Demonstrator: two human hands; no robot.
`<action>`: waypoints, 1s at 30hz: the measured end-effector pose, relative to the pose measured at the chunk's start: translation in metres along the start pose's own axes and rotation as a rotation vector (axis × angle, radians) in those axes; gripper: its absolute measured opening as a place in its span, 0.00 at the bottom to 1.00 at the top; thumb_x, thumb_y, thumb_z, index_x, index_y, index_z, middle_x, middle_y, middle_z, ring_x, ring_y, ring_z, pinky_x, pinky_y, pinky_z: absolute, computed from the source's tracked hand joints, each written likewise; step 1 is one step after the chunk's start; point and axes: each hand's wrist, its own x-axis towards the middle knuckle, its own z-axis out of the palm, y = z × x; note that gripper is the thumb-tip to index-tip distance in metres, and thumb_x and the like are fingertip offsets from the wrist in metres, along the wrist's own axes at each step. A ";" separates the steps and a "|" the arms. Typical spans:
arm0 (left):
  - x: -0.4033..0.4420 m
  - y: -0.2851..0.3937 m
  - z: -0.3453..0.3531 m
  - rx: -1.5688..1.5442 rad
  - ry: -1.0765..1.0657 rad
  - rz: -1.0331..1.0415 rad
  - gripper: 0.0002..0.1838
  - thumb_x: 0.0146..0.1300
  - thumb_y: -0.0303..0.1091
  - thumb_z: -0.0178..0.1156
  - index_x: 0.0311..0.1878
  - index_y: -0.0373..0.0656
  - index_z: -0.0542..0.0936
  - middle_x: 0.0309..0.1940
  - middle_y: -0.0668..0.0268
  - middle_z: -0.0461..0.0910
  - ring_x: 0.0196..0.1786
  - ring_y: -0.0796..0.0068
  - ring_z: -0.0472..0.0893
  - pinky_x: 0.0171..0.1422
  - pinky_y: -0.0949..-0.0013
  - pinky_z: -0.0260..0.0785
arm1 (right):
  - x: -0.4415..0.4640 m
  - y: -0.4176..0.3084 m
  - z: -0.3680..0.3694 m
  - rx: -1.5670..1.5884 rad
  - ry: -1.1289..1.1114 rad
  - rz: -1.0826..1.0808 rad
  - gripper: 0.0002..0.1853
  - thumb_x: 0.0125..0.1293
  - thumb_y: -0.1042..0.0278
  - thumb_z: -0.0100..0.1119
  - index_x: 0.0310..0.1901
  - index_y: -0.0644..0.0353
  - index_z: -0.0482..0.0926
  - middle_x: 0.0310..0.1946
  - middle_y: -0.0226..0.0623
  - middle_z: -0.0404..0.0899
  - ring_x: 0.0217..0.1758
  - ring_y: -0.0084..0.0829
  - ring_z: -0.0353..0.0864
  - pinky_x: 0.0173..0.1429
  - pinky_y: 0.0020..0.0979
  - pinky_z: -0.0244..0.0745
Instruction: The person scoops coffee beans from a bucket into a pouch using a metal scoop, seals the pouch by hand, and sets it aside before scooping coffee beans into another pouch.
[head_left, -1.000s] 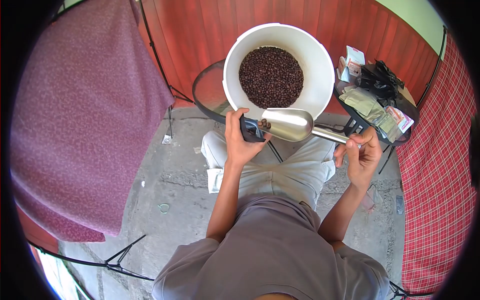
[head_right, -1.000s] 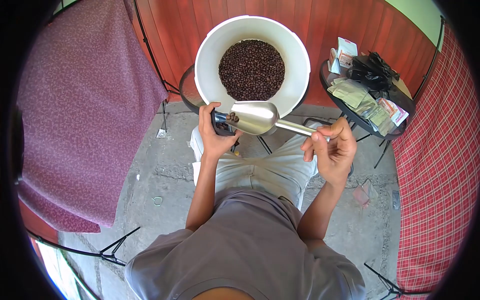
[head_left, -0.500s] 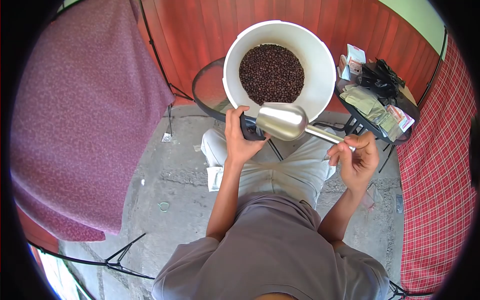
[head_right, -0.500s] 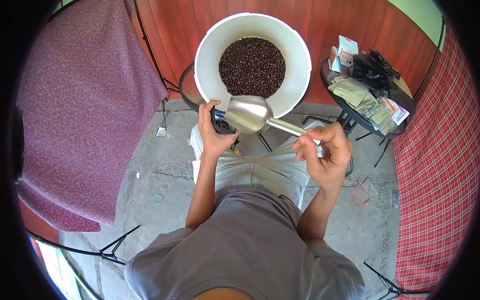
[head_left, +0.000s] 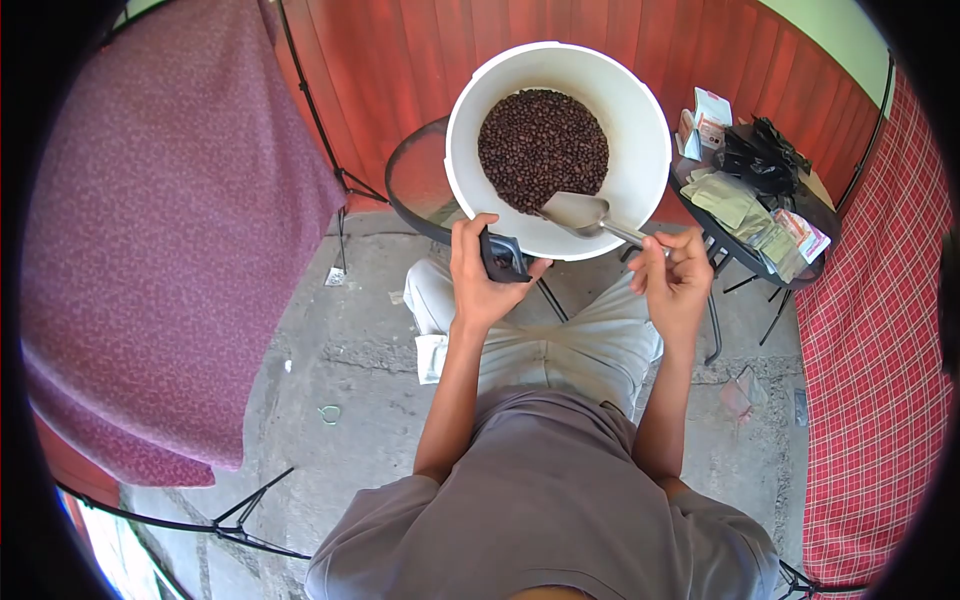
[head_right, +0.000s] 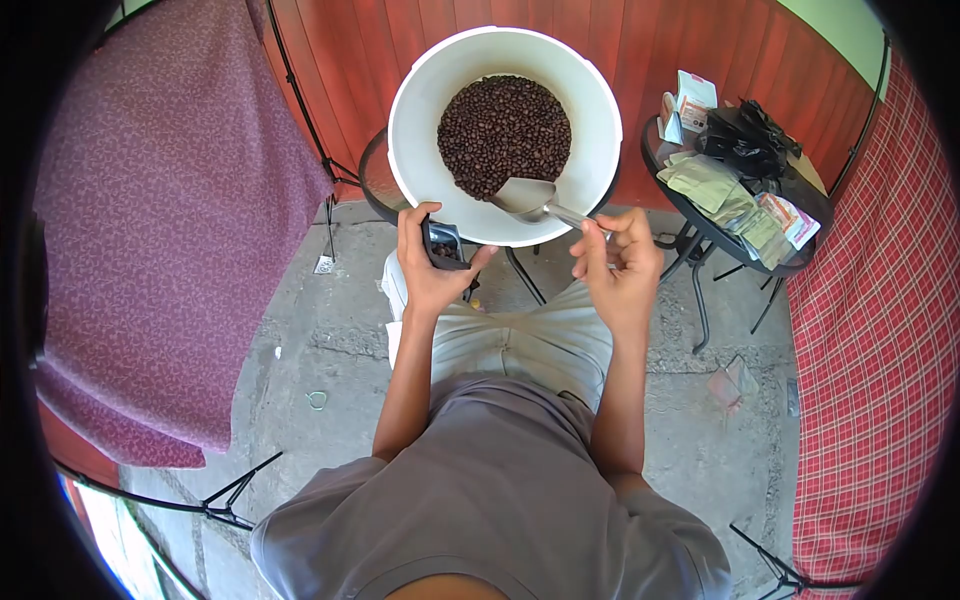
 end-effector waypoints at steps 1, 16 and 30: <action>0.000 0.001 0.000 0.000 -0.002 -0.004 0.44 0.34 0.36 0.84 0.56 0.42 0.70 0.42 0.59 0.69 0.42 0.58 0.74 0.46 0.58 0.69 | 0.000 0.004 0.003 -0.016 -0.003 0.012 0.08 0.69 0.75 0.61 0.39 0.65 0.70 0.22 0.36 0.82 0.18 0.16 0.76 0.21 0.18 0.68; 0.012 0.004 0.002 0.032 0.011 0.006 0.42 0.35 0.37 0.84 0.54 0.40 0.70 0.41 0.59 0.69 0.41 0.59 0.74 0.45 0.60 0.70 | -0.004 0.015 0.021 -0.027 -0.102 0.113 0.32 0.70 0.74 0.59 0.73 0.63 0.59 0.25 0.36 0.82 0.22 0.17 0.77 0.26 0.19 0.71; 0.148 -0.019 0.046 0.175 -0.043 -0.019 0.38 0.37 0.45 0.81 0.50 0.39 0.73 0.47 0.50 0.75 0.50 0.48 0.78 0.53 0.52 0.72 | 0.006 0.017 -0.004 -0.021 0.009 0.143 0.32 0.68 0.74 0.62 0.71 0.63 0.60 0.25 0.33 0.82 0.23 0.16 0.78 0.26 0.18 0.70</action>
